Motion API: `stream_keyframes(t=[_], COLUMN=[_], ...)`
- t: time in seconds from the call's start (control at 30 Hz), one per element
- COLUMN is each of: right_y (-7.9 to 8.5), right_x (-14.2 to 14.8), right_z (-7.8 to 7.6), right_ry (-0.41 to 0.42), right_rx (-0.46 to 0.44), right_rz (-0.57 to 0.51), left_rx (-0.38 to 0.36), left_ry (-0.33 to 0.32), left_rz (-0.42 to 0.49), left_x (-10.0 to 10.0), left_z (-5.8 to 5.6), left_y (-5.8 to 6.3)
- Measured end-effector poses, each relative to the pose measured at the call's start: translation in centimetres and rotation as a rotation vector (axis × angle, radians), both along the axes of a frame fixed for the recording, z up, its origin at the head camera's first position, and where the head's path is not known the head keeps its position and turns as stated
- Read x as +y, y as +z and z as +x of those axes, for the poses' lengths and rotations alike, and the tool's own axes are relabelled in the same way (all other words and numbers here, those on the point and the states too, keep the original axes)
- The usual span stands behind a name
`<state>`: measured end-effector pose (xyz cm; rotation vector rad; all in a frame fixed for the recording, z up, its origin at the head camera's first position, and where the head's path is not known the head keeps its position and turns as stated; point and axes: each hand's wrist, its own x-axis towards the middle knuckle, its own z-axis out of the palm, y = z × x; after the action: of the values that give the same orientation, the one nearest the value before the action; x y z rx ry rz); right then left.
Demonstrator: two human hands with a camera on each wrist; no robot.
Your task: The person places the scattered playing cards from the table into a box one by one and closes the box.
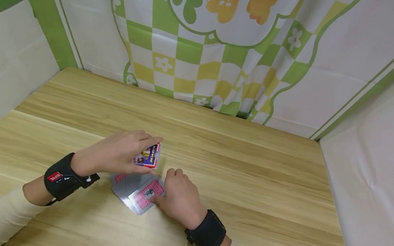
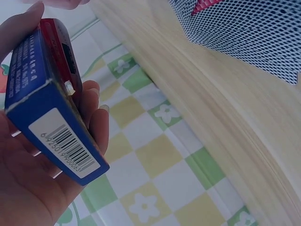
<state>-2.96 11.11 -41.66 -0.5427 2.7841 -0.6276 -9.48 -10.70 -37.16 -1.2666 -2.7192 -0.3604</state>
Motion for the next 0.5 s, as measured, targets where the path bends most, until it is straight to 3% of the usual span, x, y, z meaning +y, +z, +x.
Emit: stream_keyframes(t=[0.3,0.5], right_y=[0.25,0.88], right_x=[0.28,0.90], right_z=[-0.29,-0.71], right_ry=[-0.018,0.042], right_rx=[-0.096,-0.238], right_rz=[-0.081,-0.209], left_rx=[-0.004,-0.029], left_ry=[0.003,0.010], left_rz=[-0.021,-0.032], left_x=[0.14,0.12], left_z=[-0.01,-0.06], left_y=[-0.13,-0.03])
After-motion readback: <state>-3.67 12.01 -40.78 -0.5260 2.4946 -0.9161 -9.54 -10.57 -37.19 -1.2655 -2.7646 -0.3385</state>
